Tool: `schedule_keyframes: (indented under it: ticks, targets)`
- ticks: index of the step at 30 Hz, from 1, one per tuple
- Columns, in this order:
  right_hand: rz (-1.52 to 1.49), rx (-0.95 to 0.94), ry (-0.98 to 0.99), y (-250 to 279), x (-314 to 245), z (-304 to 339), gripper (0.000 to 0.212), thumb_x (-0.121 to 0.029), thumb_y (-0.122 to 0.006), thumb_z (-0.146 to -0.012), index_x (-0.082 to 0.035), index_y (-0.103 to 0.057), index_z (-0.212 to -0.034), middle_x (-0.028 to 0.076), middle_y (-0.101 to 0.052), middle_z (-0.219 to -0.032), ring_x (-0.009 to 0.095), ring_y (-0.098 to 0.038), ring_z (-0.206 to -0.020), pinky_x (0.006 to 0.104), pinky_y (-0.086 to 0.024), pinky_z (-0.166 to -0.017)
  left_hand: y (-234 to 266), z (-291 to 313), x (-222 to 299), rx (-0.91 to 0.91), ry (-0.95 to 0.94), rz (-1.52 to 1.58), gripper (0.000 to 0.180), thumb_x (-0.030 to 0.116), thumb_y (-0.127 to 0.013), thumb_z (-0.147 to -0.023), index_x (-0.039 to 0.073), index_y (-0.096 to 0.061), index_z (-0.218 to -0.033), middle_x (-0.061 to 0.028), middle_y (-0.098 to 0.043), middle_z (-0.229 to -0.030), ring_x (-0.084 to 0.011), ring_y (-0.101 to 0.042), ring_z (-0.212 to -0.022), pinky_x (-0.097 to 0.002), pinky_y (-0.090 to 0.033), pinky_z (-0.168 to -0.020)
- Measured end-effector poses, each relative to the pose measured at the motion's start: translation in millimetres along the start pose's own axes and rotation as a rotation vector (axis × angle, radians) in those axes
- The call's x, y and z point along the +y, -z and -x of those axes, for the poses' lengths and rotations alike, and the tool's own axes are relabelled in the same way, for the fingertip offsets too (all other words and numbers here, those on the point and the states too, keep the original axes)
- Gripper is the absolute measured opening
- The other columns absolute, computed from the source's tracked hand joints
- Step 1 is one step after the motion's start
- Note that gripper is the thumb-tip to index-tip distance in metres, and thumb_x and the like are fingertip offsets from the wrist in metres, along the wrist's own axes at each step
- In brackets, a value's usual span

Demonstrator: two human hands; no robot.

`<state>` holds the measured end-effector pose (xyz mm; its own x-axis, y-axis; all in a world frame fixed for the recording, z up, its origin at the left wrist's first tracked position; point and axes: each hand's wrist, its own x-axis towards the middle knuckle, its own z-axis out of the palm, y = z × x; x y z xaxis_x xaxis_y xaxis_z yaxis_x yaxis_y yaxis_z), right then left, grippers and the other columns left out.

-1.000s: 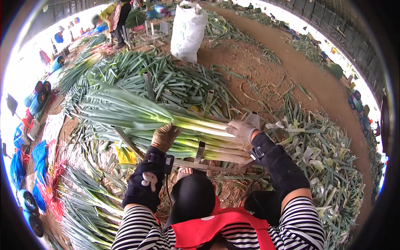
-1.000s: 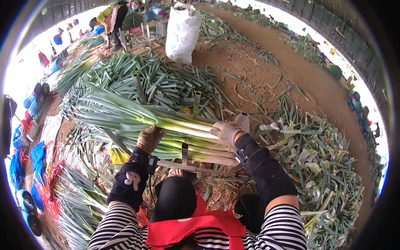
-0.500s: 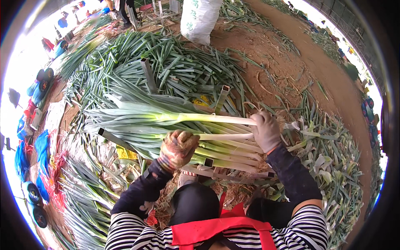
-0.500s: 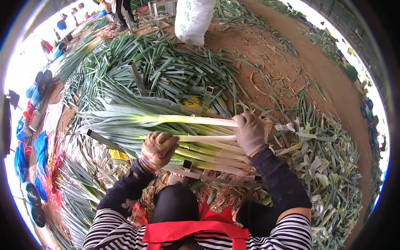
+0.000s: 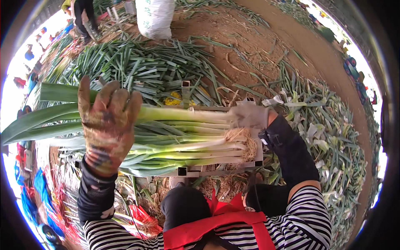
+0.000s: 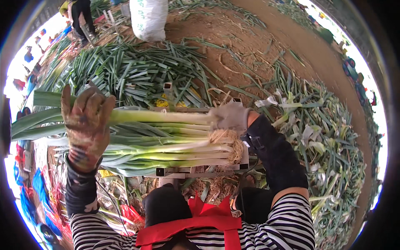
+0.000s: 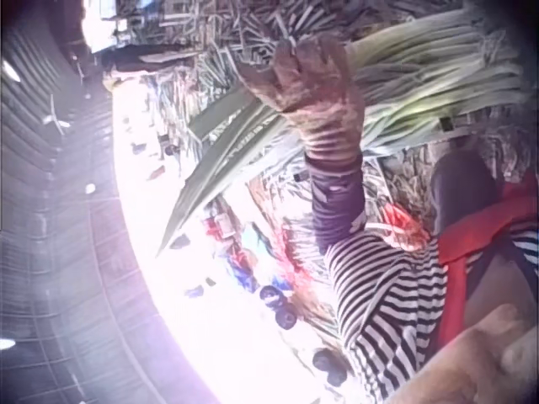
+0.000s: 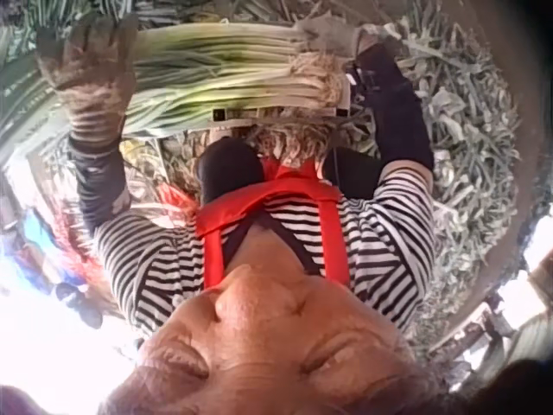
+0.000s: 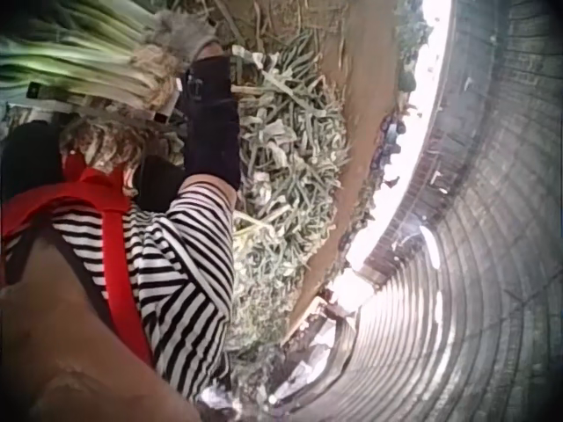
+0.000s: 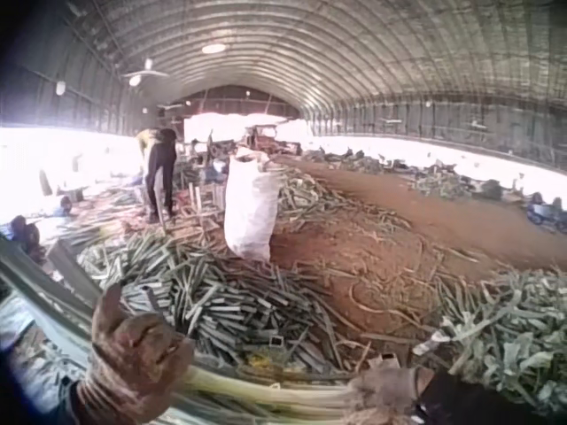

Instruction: The recorder is sorting, cleaning, and bundling leeks in a large agricultural processing facility.

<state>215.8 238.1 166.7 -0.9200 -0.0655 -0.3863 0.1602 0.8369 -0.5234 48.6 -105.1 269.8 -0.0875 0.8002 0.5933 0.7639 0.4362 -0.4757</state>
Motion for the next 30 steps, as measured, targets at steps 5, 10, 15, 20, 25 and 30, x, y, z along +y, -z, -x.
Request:
schedule_keyframes:
  ticks: [5, 10, 15, 20, 25, 30]
  targets:
    - [0.163, -0.031, -0.024, -27.3, 22.8, -12.0, 0.039, -0.034, -0.067, -0.085, -0.005, -0.059, -0.110, 0.020, -0.065, -0.099, 0.033, -0.063, -0.096, 0.0413, -0.048, -0.084, -63.5, 14.3, -20.1, -0.232, -0.159, 0.040, 0.025, 0.017, -0.064, -0.075, 0.017, -0.065, -0.100, -0.0041, -0.058, -0.091, -0.0229, -0.058, -0.093, -0.0468, -0.042, -0.093]
    - [0.403, 0.007, -0.358, -29.6, 27.9, -49.2, 0.037, -0.029, -0.063, -0.087, -0.003, -0.062, -0.113, 0.020, -0.068, -0.106, 0.037, -0.064, -0.101, 0.0465, -0.050, -0.084, -172.0, 32.5, -29.6, -0.865, -0.212, 0.166, 0.034, 0.029, -0.065, -0.076, 0.016, -0.061, -0.108, -0.0061, -0.063, -0.102, -0.0270, -0.061, -0.097, -0.0433, -0.049, -0.083]
    - [0.542, -0.055, -0.605, -45.6, 66.5, -65.3, 0.032, -0.017, -0.057, -0.090, -0.001, -0.063, -0.117, 0.019, -0.068, -0.109, 0.037, -0.066, -0.100, 0.0491, -0.054, -0.076, -249.1, 51.6, 18.4, -1.013, -0.309, 0.304, 0.050, 0.046, -0.063, -0.082, 0.015, -0.056, -0.120, -0.0094, -0.064, -0.108, -0.0278, -0.061, -0.106, -0.0394, -0.050, -0.088]
    - [0.526, 0.051, -0.575, -54.5, 74.4, -57.2, 0.029, -0.011, -0.056, -0.088, -0.003, -0.063, -0.114, 0.019, -0.067, -0.110, 0.038, -0.066, -0.100, 0.0487, -0.054, -0.079, -292.2, 51.3, 35.5, -1.076, -0.301, 0.357, 0.053, 0.057, -0.056, -0.087, 0.015, -0.052, -0.118, -0.0091, -0.065, -0.108, -0.0259, -0.063, -0.101, -0.0375, -0.052, -0.081]
    - [0.392, 0.164, -0.327, -34.2, 68.1, -17.1, 0.029, -0.014, -0.056, -0.087, -0.011, -0.063, -0.115, 0.016, -0.065, -0.115, 0.036, -0.062, -0.106, 0.0441, -0.049, -0.092, -285.1, 52.2, 40.4, -1.092, -0.237, 0.383, 0.054, 0.054, -0.056, -0.088, 0.013, -0.054, -0.124, -0.0148, -0.063, -0.117, -0.0297, -0.060, -0.110, -0.0397, -0.049, -0.093]
    - [0.316, -0.009, -0.404, -24.2, 54.1, -8.8, 0.031, -0.014, -0.057, -0.085, -0.009, -0.066, -0.114, 0.017, -0.066, -0.114, 0.034, -0.063, -0.105, 0.0430, -0.050, -0.091, -271.4, 37.9, 55.0, -1.099, -0.216, 0.445, 0.056, 0.054, -0.055, -0.089, 0.014, -0.055, -0.128, -0.0136, -0.062, -0.122, -0.0302, -0.058, -0.115, -0.0409, -0.047, -0.097]
